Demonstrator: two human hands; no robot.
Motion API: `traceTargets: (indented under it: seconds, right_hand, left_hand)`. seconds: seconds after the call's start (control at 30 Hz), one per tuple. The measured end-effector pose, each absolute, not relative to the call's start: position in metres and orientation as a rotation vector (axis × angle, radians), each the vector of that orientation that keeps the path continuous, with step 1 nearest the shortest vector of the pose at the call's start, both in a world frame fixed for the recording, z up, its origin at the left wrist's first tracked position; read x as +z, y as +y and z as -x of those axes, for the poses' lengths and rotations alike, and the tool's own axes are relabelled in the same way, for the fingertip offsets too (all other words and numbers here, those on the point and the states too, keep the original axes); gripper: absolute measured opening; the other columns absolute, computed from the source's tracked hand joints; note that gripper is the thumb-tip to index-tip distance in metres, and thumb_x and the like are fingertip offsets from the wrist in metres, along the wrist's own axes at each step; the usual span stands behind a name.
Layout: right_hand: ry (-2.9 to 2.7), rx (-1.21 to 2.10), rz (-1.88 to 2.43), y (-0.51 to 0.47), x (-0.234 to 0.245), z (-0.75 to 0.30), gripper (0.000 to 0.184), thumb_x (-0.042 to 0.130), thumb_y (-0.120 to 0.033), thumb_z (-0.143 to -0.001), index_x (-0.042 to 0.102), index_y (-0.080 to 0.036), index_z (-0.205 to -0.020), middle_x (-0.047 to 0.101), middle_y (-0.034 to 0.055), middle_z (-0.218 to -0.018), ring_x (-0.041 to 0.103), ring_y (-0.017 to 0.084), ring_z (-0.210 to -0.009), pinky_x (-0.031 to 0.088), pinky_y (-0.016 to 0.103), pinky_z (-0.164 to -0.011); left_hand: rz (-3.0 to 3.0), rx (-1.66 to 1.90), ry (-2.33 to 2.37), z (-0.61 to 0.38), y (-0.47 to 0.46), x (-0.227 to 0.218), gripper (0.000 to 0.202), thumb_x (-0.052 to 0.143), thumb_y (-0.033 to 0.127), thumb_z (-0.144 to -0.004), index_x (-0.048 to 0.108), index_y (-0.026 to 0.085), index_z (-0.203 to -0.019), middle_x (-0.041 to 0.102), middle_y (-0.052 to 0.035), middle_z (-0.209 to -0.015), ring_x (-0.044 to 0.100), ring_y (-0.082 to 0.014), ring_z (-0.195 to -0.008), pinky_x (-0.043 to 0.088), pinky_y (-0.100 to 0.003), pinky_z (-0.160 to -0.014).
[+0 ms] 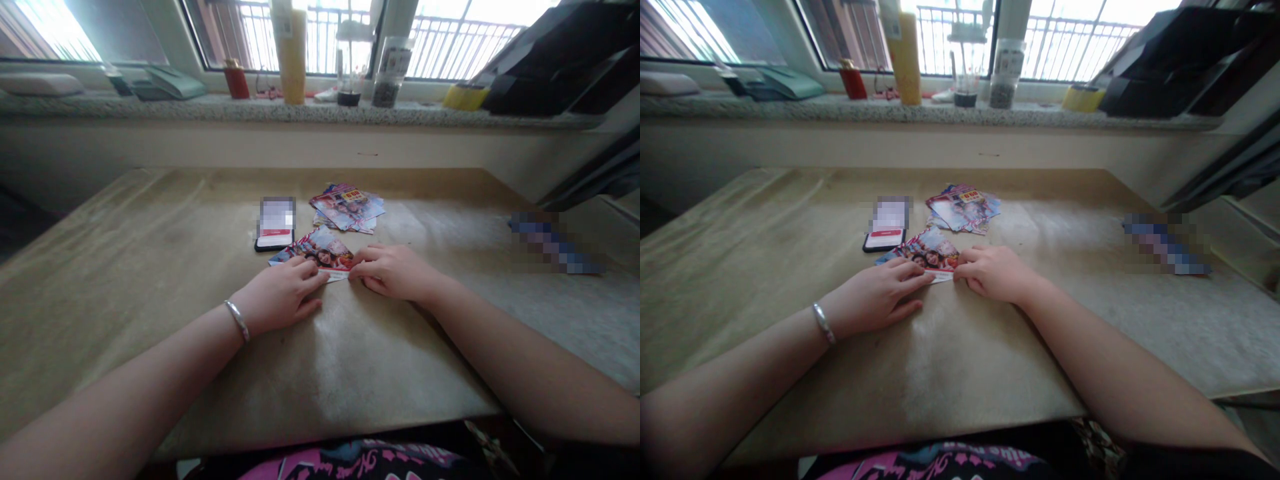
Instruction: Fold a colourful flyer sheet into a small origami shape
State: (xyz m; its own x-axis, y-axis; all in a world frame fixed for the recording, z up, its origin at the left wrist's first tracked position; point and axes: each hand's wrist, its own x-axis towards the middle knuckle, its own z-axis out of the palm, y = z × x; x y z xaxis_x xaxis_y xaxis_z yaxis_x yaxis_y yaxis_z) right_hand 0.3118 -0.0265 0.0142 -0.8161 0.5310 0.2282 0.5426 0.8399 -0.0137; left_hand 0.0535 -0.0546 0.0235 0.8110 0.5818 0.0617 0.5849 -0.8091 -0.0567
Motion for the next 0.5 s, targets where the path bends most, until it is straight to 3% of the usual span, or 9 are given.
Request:
traceTargets:
  seconds: [0.5]
  right_hand:
    - [-2.801,-0.063,0.936,-0.025,0.020,-0.326,0.028,0.050,-0.014,-0.082,0.073,-0.027,-0.092,0.070,0.0010,-0.090,0.061,0.013,-0.073,0.036,0.025,-0.061]
  left_hand:
    - [2.933,-0.123,-0.940,-0.052,-0.054,0.020,0.040,0.047,0.035,-0.092,0.054,0.015,-0.126,0.059,-0.0122,-0.111,0.054,-0.0260,-0.101,0.049,-0.040,-0.087]
